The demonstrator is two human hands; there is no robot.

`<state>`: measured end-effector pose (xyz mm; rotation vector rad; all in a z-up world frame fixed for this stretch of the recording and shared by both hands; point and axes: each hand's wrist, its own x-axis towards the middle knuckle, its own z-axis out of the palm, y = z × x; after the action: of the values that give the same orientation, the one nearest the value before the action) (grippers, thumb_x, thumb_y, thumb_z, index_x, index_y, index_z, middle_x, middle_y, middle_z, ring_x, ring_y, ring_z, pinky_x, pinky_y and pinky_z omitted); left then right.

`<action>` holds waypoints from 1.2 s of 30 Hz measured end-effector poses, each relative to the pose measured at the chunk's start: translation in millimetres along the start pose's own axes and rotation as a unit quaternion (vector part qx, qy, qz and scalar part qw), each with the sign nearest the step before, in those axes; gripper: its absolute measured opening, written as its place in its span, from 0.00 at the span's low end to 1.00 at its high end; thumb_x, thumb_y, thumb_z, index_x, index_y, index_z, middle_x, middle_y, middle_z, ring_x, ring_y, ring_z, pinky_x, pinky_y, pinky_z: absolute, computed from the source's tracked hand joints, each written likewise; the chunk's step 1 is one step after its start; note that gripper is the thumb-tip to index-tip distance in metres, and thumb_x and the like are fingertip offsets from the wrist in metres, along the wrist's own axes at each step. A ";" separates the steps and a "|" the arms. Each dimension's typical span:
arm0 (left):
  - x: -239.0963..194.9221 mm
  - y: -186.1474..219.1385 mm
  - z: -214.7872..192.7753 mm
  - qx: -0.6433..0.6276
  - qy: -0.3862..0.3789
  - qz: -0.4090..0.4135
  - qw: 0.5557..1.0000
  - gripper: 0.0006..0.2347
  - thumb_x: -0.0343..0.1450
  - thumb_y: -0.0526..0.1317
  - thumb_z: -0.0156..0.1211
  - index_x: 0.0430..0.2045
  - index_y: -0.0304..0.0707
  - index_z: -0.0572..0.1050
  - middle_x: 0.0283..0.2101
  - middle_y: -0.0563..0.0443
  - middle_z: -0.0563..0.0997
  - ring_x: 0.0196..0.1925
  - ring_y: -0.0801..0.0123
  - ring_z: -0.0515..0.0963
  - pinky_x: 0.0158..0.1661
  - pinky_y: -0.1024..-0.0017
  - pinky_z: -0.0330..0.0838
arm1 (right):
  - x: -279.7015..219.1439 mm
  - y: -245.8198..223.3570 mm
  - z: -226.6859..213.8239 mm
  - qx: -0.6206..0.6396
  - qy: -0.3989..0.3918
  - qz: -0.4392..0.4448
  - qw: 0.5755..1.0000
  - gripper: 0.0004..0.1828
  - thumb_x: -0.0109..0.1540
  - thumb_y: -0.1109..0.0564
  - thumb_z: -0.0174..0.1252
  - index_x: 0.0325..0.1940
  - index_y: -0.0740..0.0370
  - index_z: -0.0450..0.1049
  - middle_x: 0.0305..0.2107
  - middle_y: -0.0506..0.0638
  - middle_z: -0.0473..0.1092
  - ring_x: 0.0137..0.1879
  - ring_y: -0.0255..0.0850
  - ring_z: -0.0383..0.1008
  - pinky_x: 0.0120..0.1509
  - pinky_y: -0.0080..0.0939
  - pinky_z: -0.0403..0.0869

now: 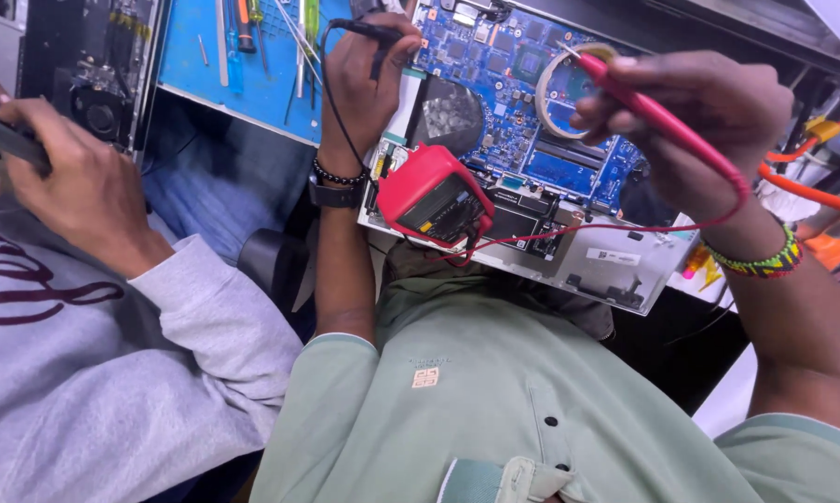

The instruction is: The person uses a multimeter to test various points on a laptop motherboard resting on their lap. They hold the multimeter probes in both hands and touch different components on the circuit board while another person works on a separate device nearby.

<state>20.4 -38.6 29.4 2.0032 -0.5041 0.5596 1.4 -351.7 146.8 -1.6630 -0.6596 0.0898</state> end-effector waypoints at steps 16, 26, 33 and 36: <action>1.9 4.2 -0.7 0.047 -0.017 -0.032 0.998 0.06 0.82 0.36 0.53 0.41 0.31 0.75 0.44 0.44 0.82 0.46 0.51 0.84 0.48 0.61 0.75 | -70.1 39.1 -25.7 -0.099 0.148 -0.113 0.977 0.23 0.77 0.46 0.41 0.42 0.72 0.57 0.20 0.63 0.62 0.28 0.58 0.77 0.29 0.49 0.75; 1.9 11.5 2.9 0.023 -0.008 -0.058 0.998 0.08 0.83 0.37 0.52 0.39 0.29 0.74 0.42 0.41 0.81 0.46 0.51 0.83 0.50 0.59 0.77 | -120.6 -1.6 -55.8 -0.105 0.071 -0.097 0.987 0.21 0.63 0.42 0.55 0.42 0.63 0.65 0.29 0.63 0.75 0.33 0.50 0.82 0.37 0.46 0.84; 0.7 8.7 0.3 0.030 -0.011 -0.041 0.999 0.07 0.83 0.36 0.52 0.41 0.29 0.74 0.42 0.41 0.81 0.45 0.52 0.83 0.48 0.60 0.77 | -27.0 36.6 154.1 0.061 -0.140 -0.017 0.988 0.15 0.69 0.46 0.44 0.39 0.58 0.64 0.37 0.52 0.74 0.46 0.52 0.84 0.43 0.48 0.82; 0.9 9.6 1.0 0.025 -0.012 -0.035 0.999 0.07 0.82 0.35 0.52 0.41 0.28 0.74 0.42 0.40 0.81 0.45 0.51 0.83 0.47 0.59 0.78 | 88.7 8.8 432.9 0.085 -0.019 0.074 0.993 0.12 0.68 0.48 0.45 0.41 0.58 0.62 0.38 0.53 0.72 0.46 0.57 0.80 0.43 0.57 0.75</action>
<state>15.9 -43.9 36.1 2.0691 -0.4374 0.5099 -101.8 71.6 72.1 -1.5467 -0.5404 0.2779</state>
